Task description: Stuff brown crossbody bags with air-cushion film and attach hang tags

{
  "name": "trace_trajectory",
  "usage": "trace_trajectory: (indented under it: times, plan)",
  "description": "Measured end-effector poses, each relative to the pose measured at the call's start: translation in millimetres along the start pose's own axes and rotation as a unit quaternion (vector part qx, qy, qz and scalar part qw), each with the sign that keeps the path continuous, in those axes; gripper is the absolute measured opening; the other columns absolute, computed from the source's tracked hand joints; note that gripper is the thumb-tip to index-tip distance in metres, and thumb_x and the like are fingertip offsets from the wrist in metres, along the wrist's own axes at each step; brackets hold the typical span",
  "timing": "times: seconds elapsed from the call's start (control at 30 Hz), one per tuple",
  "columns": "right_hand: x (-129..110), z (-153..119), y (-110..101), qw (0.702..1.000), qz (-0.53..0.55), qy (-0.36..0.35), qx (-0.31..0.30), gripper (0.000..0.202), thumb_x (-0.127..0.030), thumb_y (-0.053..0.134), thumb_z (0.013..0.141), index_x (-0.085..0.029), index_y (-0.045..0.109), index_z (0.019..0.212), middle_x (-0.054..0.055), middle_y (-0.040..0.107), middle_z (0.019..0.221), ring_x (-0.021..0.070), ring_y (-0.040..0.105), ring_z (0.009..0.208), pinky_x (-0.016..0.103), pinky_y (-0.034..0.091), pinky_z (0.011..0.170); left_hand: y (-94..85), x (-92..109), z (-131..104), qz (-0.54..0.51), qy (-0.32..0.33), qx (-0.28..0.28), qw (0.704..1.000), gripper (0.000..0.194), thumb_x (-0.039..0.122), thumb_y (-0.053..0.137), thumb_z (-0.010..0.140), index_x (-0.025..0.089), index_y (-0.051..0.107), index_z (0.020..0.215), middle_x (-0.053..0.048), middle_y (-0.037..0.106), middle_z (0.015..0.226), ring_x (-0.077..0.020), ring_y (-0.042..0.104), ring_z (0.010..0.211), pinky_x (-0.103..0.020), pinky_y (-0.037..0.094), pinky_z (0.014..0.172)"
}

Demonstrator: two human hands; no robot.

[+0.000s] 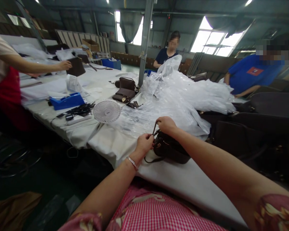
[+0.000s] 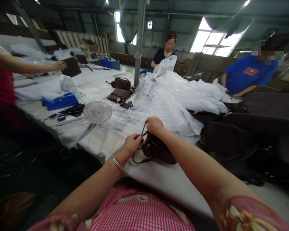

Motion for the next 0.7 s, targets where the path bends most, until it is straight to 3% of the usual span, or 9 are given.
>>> trace_trajectory:
  times: [0.1,0.17,0.23,0.3,0.33,0.47,0.57,0.7]
  plan:
    - [7.8,-0.9,-3.9,1.000,0.008,0.026,0.010,0.040,-0.015,0.045,0.095,-0.016,0.065,0.129,0.016,0.067,0.123,0.0247,0.066,0.103,0.030,0.048,0.082,1.6,-2.9,-2.2,-0.002,-0.009,-0.007,1.000,0.013,0.027,0.063,0.083,0.016,0.069,0.085,-0.004,0.069,0.074,-0.0130,0.063,0.057,-0.022,0.052,0.050]
    - [1.6,-7.6,-8.0,0.999,-0.006,-0.046,0.020,0.041,-0.018,0.051,0.093,-0.026,0.061,0.132,0.011,0.059,0.136,0.0249,0.063,0.111,0.031,0.048,0.086,2.0,-2.2,-0.1,-0.007,-0.003,-0.001,1.000,0.013,0.027,0.062,0.085,0.016,0.068,0.085,-0.003,0.069,0.074,-0.0128,0.063,0.057,-0.023,0.053,0.052]
    - [-11.0,-15.8,-11.2,0.986,-0.028,-0.164,0.020,0.038,-0.021,0.053,0.092,-0.031,0.062,0.128,0.008,0.056,0.140,0.0254,0.061,0.112,0.033,0.048,0.087,1.8,-0.3,2.9,-0.009,0.011,0.005,1.000,0.013,0.027,0.063,0.085,0.016,0.066,0.084,-0.002,0.067,0.071,-0.0123,0.062,0.055,-0.023,0.053,0.053]
    - [-22.2,-21.5,-11.8,0.972,-0.029,-0.235,-0.002,0.030,-0.022,0.054,0.093,-0.028,0.067,0.119,0.008,0.060,0.133,0.0257,0.063,0.107,0.034,0.049,0.084,1.4,1.4,4.4,-0.008,0.023,0.006,1.000,0.013,0.027,0.064,0.084,0.015,0.065,0.079,-0.001,0.064,0.065,-0.0115,0.060,0.053,-0.022,0.052,0.051]
    - [-25.5,-22.6,-11.2,0.971,-0.017,-0.236,-0.016,0.027,-0.021,0.053,0.092,-0.026,0.069,0.113,0.008,0.063,0.128,0.0255,0.064,0.105,0.033,0.049,0.083,1.0,1.9,4.3,-0.008,0.026,0.005,1.000,0.014,0.027,0.065,0.084,0.015,0.064,0.077,-0.001,0.062,0.063,-0.0112,0.059,0.052,-0.022,0.051,0.051]
    - [-23.9,-18.1,-3.6,0.986,0.025,-0.161,-0.032,0.019,-0.014,0.058,0.085,-0.020,0.075,0.094,0.010,0.072,0.109,0.0250,0.066,0.101,0.031,0.048,0.085,-1.1,3.0,-0.3,-0.012,0.019,0.006,1.000,0.014,0.027,0.063,0.085,0.014,0.065,0.080,-0.003,0.065,0.071,-0.0118,0.061,0.055,-0.022,0.053,0.052]
    - [-10.7,-8.1,2.8,0.996,0.054,-0.067,0.011,0.024,-0.014,0.056,0.085,-0.018,0.075,0.099,0.012,0.073,0.109,0.0252,0.067,0.099,0.030,0.049,0.082,-1.4,3.6,-5.7,-0.013,0.007,0.010,1.000,0.013,0.027,0.064,0.083,0.015,0.068,0.085,-0.003,0.068,0.076,-0.0121,0.062,0.056,-0.022,0.053,0.050]
    - [12.5,6.6,7.0,0.989,0.115,0.058,0.066,0.034,-0.015,0.046,0.090,-0.017,0.076,0.107,0.011,0.076,0.104,0.0218,0.069,0.094,0.026,0.050,0.077,3.3,-1.7,-17.0,-0.015,-0.012,-0.007,1.000,0.011,0.025,0.066,0.079,0.014,0.068,0.079,-0.003,0.067,0.067,-0.0131,0.060,0.051,-0.022,0.050,0.045]
Point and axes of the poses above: each hand's wrist, its own z-axis towards the middle knuckle, its own y-axis out of the palm, x = y × z, the point moved 2 cm from there along z, towards the middle knuckle
